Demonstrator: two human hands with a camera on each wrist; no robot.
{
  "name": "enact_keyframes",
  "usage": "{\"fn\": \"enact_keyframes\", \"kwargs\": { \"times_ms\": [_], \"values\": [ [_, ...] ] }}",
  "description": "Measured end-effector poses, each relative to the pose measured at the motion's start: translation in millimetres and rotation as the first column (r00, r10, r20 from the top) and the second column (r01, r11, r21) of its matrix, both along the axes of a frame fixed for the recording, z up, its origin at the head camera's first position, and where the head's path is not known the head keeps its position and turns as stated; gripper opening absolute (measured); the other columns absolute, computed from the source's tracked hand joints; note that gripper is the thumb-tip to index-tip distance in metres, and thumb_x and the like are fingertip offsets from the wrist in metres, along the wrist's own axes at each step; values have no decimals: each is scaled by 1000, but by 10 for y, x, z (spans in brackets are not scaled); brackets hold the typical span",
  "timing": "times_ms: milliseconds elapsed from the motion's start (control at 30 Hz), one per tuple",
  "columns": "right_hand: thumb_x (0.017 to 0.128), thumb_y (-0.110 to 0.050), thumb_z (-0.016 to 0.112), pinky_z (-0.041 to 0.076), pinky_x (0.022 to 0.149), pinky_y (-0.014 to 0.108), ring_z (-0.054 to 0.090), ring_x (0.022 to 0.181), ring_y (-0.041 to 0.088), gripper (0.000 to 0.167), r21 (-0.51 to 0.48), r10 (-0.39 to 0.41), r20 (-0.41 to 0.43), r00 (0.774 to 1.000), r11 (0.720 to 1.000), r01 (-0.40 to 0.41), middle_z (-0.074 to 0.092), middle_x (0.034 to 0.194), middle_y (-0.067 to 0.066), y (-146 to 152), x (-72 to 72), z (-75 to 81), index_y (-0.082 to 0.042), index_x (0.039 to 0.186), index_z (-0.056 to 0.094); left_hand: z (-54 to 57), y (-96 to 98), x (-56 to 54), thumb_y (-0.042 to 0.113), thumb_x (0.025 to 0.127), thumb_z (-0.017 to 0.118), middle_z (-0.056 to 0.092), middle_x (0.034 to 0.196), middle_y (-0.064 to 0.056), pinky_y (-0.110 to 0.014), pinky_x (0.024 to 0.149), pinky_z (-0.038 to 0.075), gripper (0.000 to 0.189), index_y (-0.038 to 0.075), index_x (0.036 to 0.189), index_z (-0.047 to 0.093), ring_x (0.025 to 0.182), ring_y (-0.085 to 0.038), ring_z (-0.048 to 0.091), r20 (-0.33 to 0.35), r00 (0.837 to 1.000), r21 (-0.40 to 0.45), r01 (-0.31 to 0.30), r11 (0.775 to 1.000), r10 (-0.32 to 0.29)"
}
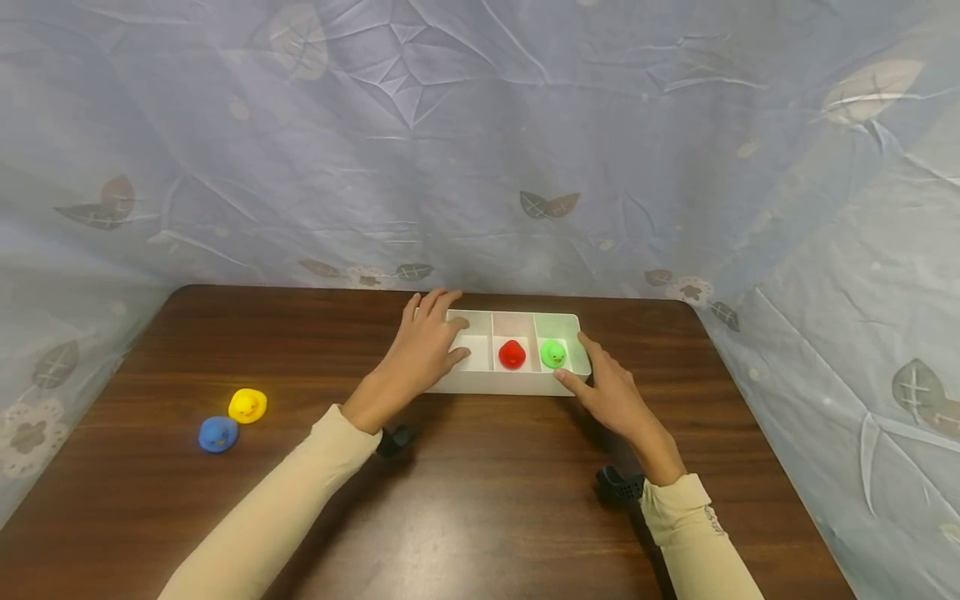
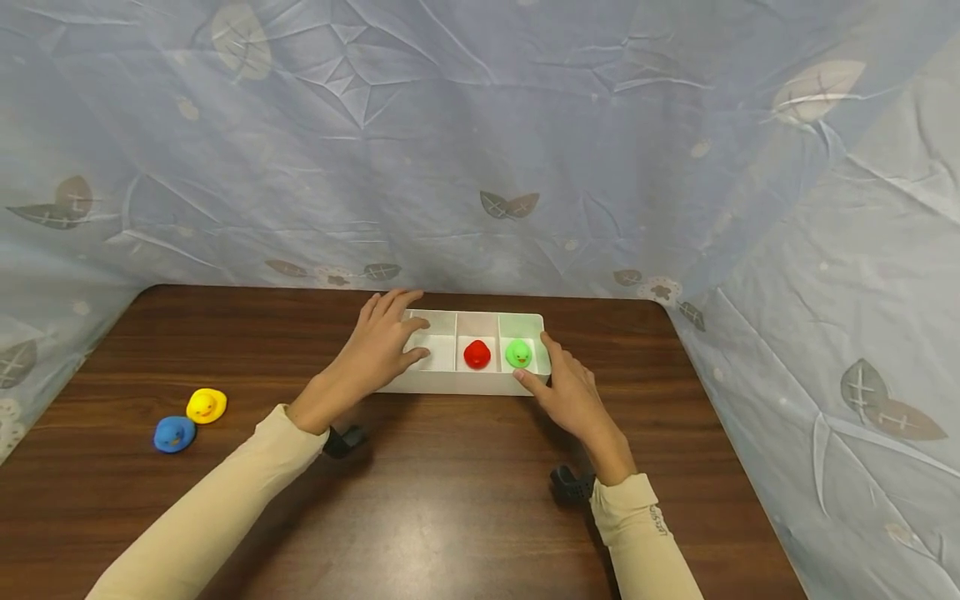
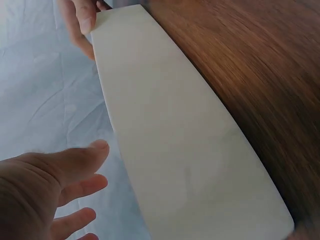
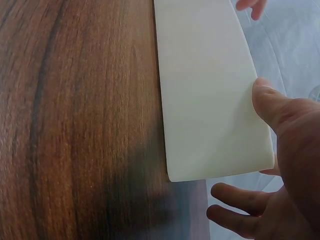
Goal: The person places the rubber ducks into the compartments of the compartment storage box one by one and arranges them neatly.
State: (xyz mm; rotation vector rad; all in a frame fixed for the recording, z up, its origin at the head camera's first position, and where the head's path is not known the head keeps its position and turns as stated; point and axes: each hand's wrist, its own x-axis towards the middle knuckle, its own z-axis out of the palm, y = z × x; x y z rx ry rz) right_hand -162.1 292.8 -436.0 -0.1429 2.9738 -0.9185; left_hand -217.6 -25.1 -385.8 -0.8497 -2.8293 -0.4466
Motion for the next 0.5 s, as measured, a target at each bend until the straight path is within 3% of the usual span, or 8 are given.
{"fn": "enact_keyframes", "kwargs": {
  "times_ms": [300,500],
  "values": [
    [106,-51,61,22,123,79,34,156,53,87,-10,-5,9,1000,1000,5,34,170,30,-14,8,21,-5,169,21,-3,-223,92,33,92,85,48,165,-17,-69,130,26,49,10,134,73,158,-43,37,-22,998,8,-50,999,50],
    [107,-51,60,24,124,78,35,156,54,88,-9,1,14,1000,1000,-1,33,170,31,0,16,21,-4,170,20,-24,-360,144,31,95,83,52,162,-17,-68,131,23,53,9,141,68,158,-43,37,5,997,10,-81,997,81]
  ]
}}
